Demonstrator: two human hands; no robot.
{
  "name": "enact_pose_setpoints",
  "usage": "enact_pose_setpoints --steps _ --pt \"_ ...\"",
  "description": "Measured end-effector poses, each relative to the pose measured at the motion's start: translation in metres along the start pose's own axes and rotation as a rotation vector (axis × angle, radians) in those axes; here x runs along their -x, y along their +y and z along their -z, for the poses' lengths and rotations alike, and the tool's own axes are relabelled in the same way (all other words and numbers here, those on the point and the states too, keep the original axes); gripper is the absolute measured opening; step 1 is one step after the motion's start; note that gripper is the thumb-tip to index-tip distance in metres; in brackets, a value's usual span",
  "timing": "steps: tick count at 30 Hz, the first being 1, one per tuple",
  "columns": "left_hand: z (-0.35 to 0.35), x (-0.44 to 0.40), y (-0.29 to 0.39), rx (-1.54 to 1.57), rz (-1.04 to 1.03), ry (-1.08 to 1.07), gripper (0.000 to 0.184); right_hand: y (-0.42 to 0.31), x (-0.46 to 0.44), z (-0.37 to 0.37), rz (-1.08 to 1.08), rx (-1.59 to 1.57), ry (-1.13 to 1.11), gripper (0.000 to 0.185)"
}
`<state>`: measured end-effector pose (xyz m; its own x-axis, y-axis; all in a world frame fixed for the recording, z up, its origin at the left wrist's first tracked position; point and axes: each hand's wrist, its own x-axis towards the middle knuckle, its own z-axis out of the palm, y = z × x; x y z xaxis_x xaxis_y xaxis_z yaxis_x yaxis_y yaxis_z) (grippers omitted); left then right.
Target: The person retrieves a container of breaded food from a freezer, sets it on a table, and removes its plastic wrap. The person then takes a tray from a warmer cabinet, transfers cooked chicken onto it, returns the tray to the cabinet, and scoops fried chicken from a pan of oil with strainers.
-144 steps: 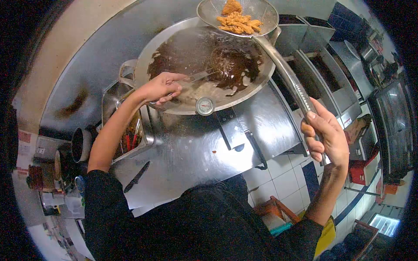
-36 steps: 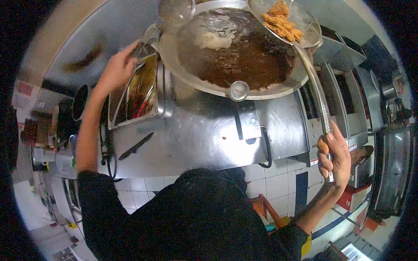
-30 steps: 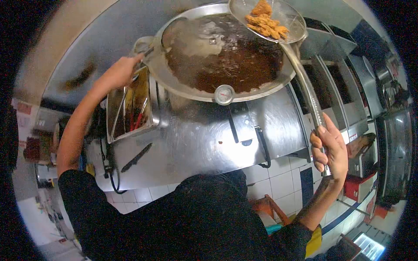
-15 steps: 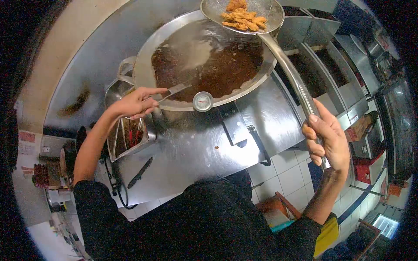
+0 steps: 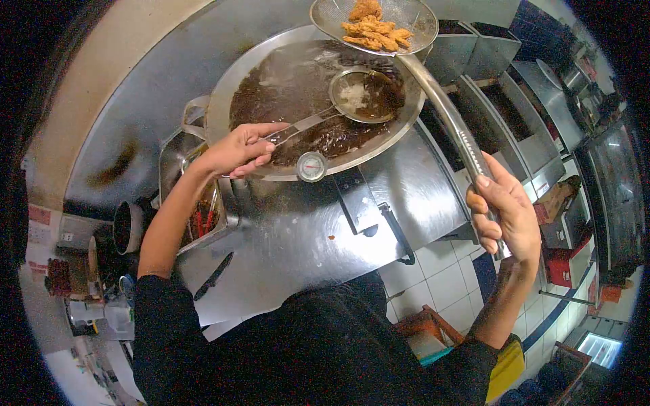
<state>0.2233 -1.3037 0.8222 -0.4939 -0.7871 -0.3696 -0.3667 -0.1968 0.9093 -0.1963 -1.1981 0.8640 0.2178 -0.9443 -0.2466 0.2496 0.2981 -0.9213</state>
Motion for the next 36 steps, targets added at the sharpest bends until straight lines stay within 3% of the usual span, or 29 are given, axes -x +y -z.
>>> enact_pose_setpoints --steps 6,11,19,22,24,28,30,34,36 --pt "0.003 0.001 -0.008 0.136 -0.062 -0.069 0.058 -0.005 -0.003 -0.005 0.003 0.032 -0.008 0.046" --pt "0.005 0.019 -0.004 0.181 -0.093 -0.006 0.059 -0.008 -0.006 -0.008 -0.006 0.037 -0.017 0.046" --pt "0.043 0.070 0.002 0.009 -0.072 0.391 0.057 -0.006 -0.006 -0.010 0.013 0.041 -0.057 0.046" --pt "0.078 0.067 -0.010 -0.238 -0.015 0.548 0.058 -0.005 -0.006 -0.007 0.026 0.040 -0.083 0.046" --pt "0.098 0.055 -0.023 -0.845 0.014 0.785 0.055 -0.006 -0.009 -0.009 0.019 0.040 -0.074 0.046" --pt "0.124 0.034 -0.050 -1.201 -0.143 0.801 0.051 -0.006 -0.007 -0.009 0.002 0.035 -0.052 0.045" --pt "0.113 0.025 -0.051 -1.183 0.061 0.650 0.045 -0.007 -0.006 -0.009 -0.004 0.043 -0.032 0.045" --pt "0.075 0.008 -0.040 -1.061 0.060 0.551 0.036 -0.004 -0.005 -0.004 -0.005 0.066 -0.036 0.045" --pt "0.054 0.004 -0.025 -0.848 0.104 0.493 0.047 -0.004 -0.004 -0.003 -0.015 0.064 -0.026 0.045"
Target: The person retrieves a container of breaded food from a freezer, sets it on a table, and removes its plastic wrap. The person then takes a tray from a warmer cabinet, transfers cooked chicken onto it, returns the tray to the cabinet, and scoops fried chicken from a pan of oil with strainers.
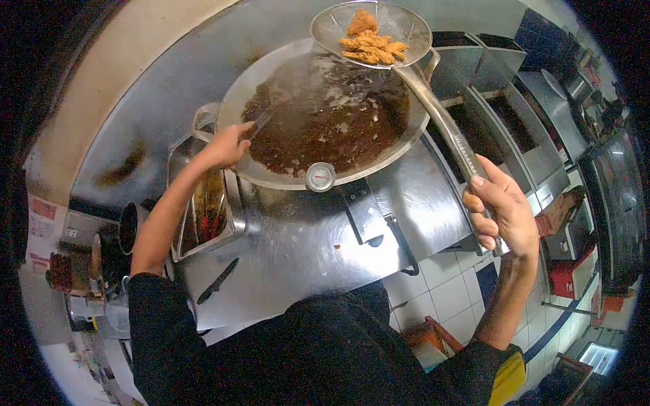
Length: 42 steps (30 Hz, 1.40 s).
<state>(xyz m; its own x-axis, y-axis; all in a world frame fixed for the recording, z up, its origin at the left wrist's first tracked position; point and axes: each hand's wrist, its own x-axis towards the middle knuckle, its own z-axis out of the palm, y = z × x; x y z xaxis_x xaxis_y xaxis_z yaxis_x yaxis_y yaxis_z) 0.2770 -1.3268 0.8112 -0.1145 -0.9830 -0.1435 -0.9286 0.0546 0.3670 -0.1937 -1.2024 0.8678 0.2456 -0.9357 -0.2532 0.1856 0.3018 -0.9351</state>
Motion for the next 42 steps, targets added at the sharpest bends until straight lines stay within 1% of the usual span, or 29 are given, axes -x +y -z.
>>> enact_pose_setpoints --steps 1,2,4,5,7,9,11,17,19,26,27,28,33,37,39,42 --pt "-0.001 0.000 0.008 0.099 0.028 -0.044 0.052 0.000 0.001 0.000 -0.007 0.002 0.009 0.044" --pt "-0.005 -0.003 0.010 0.099 0.028 -0.042 0.052 0.000 0.001 0.000 -0.006 0.003 0.008 0.044" --pt "-0.015 -0.010 0.012 0.321 0.001 -0.174 0.055 0.000 0.002 -0.001 -0.002 -0.019 0.021 0.044" --pt "-0.019 -0.014 0.013 0.320 -0.001 -0.173 0.055 0.000 0.001 -0.001 0.001 -0.019 0.022 0.044" --pt "-0.026 -0.015 0.024 0.490 -0.068 -0.268 0.057 0.000 0.002 -0.001 -0.001 -0.018 0.031 0.044" --pt "-0.032 -0.018 0.033 0.521 -0.072 -0.303 0.057 0.000 0.003 -0.001 -0.003 -0.019 0.039 0.045" --pt "-0.036 -0.024 0.038 0.679 -0.104 -0.364 0.056 -0.001 0.002 -0.001 -0.005 -0.022 0.046 0.045" --pt "-0.033 -0.024 0.061 0.770 -0.090 -0.401 0.058 0.000 0.003 -0.002 0.018 -0.013 0.035 0.045" --pt "-0.031 -0.024 0.065 0.797 -0.093 -0.403 0.058 0.000 0.003 -0.005 0.026 -0.021 0.050 0.053" --pt "-0.031 -0.022 0.071 0.877 -0.129 -0.433 0.061 -0.002 0.005 -0.009 0.025 -0.011 0.079 0.053" --pt "-0.031 -0.022 0.071 0.897 -0.140 -0.447 0.061 -0.001 0.005 -0.007 0.021 -0.007 0.063 0.050" --pt "-0.032 -0.022 0.070 0.900 -0.141 -0.446 0.061 -0.001 0.005 -0.005 0.018 -0.002 0.046 0.048" --pt "-0.036 -0.021 0.067 0.949 -0.174 -0.431 0.061 -0.004 0.007 -0.011 0.016 -0.007 0.047 0.048" --pt "-0.034 -0.017 0.071 0.980 -0.161 -0.430 0.061 -0.002 0.006 -0.009 0.032 -0.031 0.012 0.048" --pt "-0.034 -0.015 0.071 0.993 -0.164 -0.416 0.057 -0.003 0.007 -0.011 0.029 -0.032 0.017 0.047" --pt "-0.030 -0.009 0.071 1.001 -0.173 -0.406 0.058 -0.003 0.007 -0.013 0.025 -0.042 0.024 0.047"
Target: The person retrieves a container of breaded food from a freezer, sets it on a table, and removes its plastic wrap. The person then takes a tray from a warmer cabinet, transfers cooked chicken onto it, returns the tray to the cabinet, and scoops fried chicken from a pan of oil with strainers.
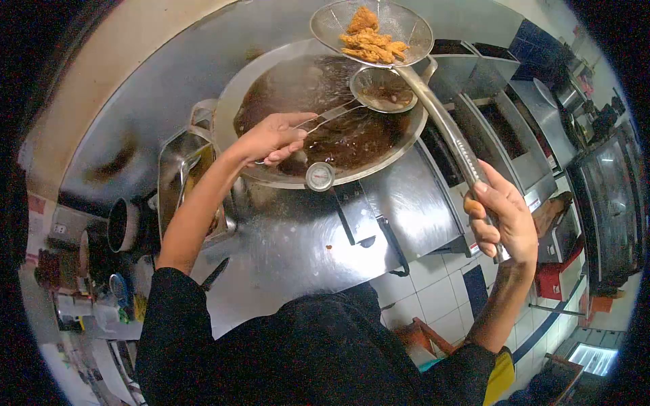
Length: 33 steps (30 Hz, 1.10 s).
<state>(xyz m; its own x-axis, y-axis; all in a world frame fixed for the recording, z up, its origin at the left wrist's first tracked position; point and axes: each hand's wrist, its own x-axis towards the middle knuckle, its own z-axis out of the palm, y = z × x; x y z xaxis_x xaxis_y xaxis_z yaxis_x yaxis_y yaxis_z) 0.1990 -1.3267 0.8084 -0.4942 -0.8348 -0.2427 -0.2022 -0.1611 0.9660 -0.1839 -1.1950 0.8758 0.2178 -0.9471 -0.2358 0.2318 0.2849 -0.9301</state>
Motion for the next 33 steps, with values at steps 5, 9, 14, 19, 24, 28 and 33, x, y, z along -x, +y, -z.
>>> enact_pose_setpoints --steps 5,9,14,19,24,28,33 --pt "0.020 0.020 0.001 0.033 -0.017 0.034 0.060 0.001 -0.001 0.001 0.027 -0.011 -0.023 0.048" --pt "0.055 0.042 0.003 -0.177 -0.024 0.320 0.057 -0.002 0.000 -0.002 0.005 0.019 -0.002 0.050" --pt "0.134 0.048 -0.016 -0.544 0.106 0.533 0.058 -0.001 -0.002 -0.001 0.010 0.017 -0.039 0.051" --pt "0.128 0.034 -0.023 -1.291 0.017 0.617 0.042 -0.005 0.002 0.001 0.001 0.049 -0.065 0.055" --pt "0.112 -0.001 -0.049 -1.278 0.018 0.496 0.051 -0.004 0.006 0.011 -0.039 -0.050 -0.116 0.032" --pt "0.101 -0.025 -0.061 -1.158 -0.127 0.400 0.053 -0.003 0.009 0.008 -0.011 -0.031 -0.045 0.049" --pt "0.043 -0.024 -0.016 -0.612 0.106 0.250 0.056 -0.007 0.007 0.012 0.000 -0.027 -0.099 0.045"
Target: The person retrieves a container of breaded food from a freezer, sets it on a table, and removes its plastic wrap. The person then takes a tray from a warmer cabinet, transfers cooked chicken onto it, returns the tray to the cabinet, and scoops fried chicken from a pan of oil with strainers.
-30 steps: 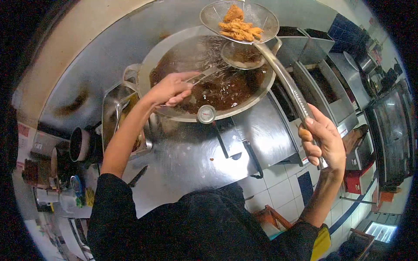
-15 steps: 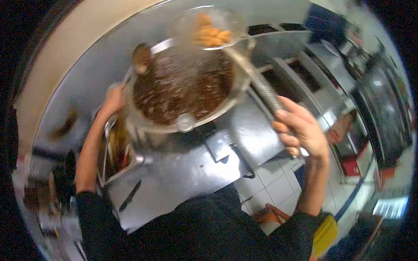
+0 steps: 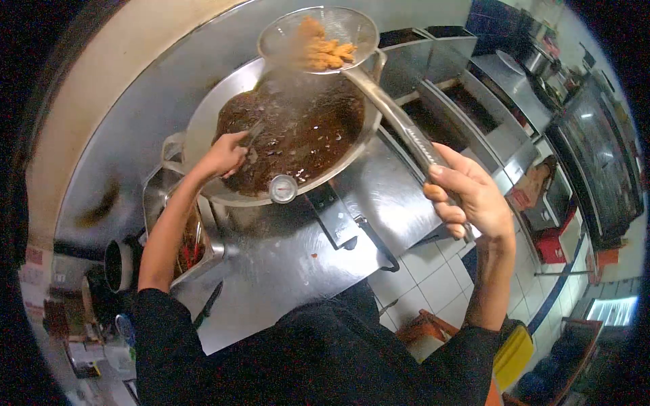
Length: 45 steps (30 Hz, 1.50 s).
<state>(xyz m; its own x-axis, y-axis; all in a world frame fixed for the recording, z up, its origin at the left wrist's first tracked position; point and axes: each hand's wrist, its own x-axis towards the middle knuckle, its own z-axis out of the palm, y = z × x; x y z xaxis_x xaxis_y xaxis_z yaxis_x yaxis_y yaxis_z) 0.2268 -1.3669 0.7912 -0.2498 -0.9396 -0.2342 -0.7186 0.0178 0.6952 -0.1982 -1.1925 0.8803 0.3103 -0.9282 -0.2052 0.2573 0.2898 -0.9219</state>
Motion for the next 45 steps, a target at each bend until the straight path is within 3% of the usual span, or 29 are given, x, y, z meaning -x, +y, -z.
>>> enact_pose_setpoints --steps 3,9,18,45 --pt "-0.010 -0.009 0.003 0.239 -0.036 -0.058 0.060 -0.003 0.000 -0.003 0.000 -0.012 0.033 0.045" --pt "-0.015 -0.018 0.024 0.354 -0.060 -0.095 0.058 -0.009 -0.003 -0.011 -0.001 0.054 0.120 0.053" --pt "-0.018 -0.017 0.036 0.625 -0.045 -0.161 0.060 -0.010 -0.005 -0.009 -0.007 0.030 0.097 0.048" --pt "-0.014 0.017 0.037 0.679 -0.168 -0.138 0.060 -0.012 -0.004 -0.016 0.022 0.047 0.058 0.048"
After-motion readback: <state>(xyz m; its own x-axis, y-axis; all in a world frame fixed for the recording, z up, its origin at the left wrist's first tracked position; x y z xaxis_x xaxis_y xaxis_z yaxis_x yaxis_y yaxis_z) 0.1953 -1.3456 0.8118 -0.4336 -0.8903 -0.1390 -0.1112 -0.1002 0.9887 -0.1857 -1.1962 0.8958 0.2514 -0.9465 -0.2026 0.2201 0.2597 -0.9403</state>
